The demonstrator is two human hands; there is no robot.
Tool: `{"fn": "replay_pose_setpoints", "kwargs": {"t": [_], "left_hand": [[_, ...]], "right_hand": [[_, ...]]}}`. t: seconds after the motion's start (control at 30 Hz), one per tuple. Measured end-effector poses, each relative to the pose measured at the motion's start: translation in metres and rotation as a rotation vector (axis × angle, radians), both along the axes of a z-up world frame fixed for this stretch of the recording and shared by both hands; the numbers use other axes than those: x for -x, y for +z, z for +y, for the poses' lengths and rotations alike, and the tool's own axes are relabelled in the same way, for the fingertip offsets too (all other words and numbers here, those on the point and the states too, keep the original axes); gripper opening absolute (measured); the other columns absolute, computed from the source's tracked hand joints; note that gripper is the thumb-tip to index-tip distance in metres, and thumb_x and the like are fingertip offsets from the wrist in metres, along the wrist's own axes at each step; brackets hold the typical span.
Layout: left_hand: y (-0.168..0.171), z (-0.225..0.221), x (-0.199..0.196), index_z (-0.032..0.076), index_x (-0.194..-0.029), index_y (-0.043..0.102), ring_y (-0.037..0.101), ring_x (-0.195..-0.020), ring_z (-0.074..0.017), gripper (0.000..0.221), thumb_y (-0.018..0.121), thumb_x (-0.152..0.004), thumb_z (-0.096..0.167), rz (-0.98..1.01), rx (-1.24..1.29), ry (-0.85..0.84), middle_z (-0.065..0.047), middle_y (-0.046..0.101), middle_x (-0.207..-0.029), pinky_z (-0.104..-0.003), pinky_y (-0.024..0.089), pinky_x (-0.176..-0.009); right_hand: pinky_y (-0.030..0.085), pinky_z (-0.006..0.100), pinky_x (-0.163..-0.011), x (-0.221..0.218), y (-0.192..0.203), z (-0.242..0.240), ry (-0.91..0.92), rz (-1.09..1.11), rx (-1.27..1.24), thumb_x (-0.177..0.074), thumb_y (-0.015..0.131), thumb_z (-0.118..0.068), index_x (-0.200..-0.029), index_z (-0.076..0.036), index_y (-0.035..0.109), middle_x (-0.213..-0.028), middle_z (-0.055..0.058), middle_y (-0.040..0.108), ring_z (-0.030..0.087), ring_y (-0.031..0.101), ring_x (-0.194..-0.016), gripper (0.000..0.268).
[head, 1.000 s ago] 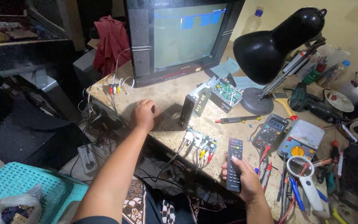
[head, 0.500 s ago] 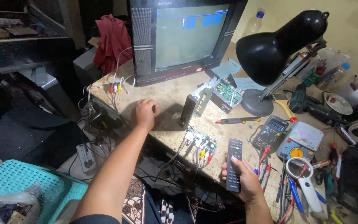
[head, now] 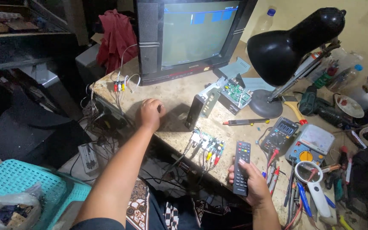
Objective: Testing an electronic circuit board using a remote control and observing the output on a CRT television.
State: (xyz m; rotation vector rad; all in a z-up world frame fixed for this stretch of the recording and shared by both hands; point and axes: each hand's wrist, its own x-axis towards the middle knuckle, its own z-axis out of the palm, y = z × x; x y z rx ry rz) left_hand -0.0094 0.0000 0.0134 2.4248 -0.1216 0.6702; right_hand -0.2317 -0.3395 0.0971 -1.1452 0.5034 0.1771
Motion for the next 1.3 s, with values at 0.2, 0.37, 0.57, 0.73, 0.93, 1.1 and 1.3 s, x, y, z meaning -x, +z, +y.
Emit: {"fn": "replay_pose_setpoints", "kwargs": {"t": [0.2, 0.37, 0.57, 0.73, 0.93, 1.1, 1.3], "left_hand": [[-0.013, -0.001, -0.010, 0.014, -0.072, 0.066, 0.060, -0.085, -0.0209, 0.016, 0.068, -0.086, 0.008, -0.056, 0.018, -0.015, 0.000, 0.066, -0.080, -0.034, 0.048, -0.073], [-0.015, 0.000, -0.010, 0.014, -0.070, 0.065, 0.060, -0.083, -0.0209, 0.017, 0.066, -0.085, 0.006, -0.101, 0.018, -0.024, 0.000, 0.065, -0.077, -0.035, 0.048, -0.072], [-0.023, 0.000, -0.016, 0.013, -0.071, 0.065, 0.060, -0.084, -0.0232, 0.016, 0.068, -0.083, 0.004, -0.130, 0.048, -0.030, -0.001, 0.066, -0.079, -0.038, 0.047, -0.073], [-0.011, 0.001, -0.006, 0.015, -0.071, 0.065, 0.061, -0.087, -0.0234, 0.015, 0.068, -0.085, 0.008, -0.057, 0.018, -0.008, -0.001, 0.067, -0.082, -0.036, 0.046, -0.069], [-0.037, 0.000, -0.026, 0.015, -0.067, 0.060, 0.059, -0.081, -0.0247, 0.019, 0.070, -0.079, 0.003, -0.213, 0.066, -0.038, 0.000, 0.064, -0.074, -0.038, 0.044, -0.074], [-0.025, 0.000, -0.018, 0.015, -0.070, 0.062, 0.060, -0.089, -0.0240, 0.018, 0.073, -0.082, 0.006, -0.098, 0.055, -0.031, 0.001, 0.066, -0.081, -0.036, 0.046, -0.076], [-0.027, 0.000, -0.018, 0.016, -0.069, 0.062, 0.060, -0.087, -0.0244, 0.019, 0.074, -0.080, 0.006, -0.145, 0.059, -0.034, 0.000, 0.066, -0.080, -0.038, 0.046, -0.077]], "right_hand": [[0.056, 0.035, -0.058, 0.001, 0.003, 0.002, -0.018, 0.016, 0.000, -0.106, 0.047, -0.017, -0.135, 0.006, 0.054, -0.089, 0.022, 0.064, 0.025, 0.061, -0.068, 0.038], [0.058, 0.036, -0.059, 0.001, 0.000, 0.001, -0.018, 0.009, 0.041, -0.107, 0.047, -0.016, -0.136, 0.007, 0.054, -0.090, 0.023, 0.066, 0.025, 0.062, -0.068, 0.038], [0.056, 0.036, -0.060, 0.000, 0.000, 0.001, -0.007, 0.003, -0.001, -0.106, 0.048, -0.017, -0.136, 0.006, 0.053, -0.089, 0.021, 0.064, 0.025, 0.060, -0.069, 0.038], [0.057, 0.035, -0.059, 0.000, -0.002, 0.000, -0.005, -0.007, -0.006, -0.106, 0.048, -0.016, -0.140, 0.005, 0.050, -0.087, 0.021, 0.065, 0.024, 0.063, -0.067, 0.040], [0.056, 0.035, -0.059, -0.001, -0.003, 0.000, 0.021, -0.005, 0.006, -0.106, 0.045, -0.017, -0.141, 0.003, 0.051, -0.088, 0.020, 0.065, 0.023, 0.061, -0.067, 0.041], [0.056, 0.033, -0.058, -0.001, -0.003, 0.000, 0.016, -0.007, -0.026, -0.106, 0.045, -0.017, -0.142, 0.003, 0.050, -0.087, 0.019, 0.064, 0.022, 0.061, -0.067, 0.041], [0.055, 0.035, -0.058, -0.001, -0.001, 0.002, 0.008, -0.015, -0.013, -0.105, 0.047, -0.016, -0.140, 0.002, 0.052, -0.086, 0.020, 0.064, 0.023, 0.060, -0.066, 0.039]]}}
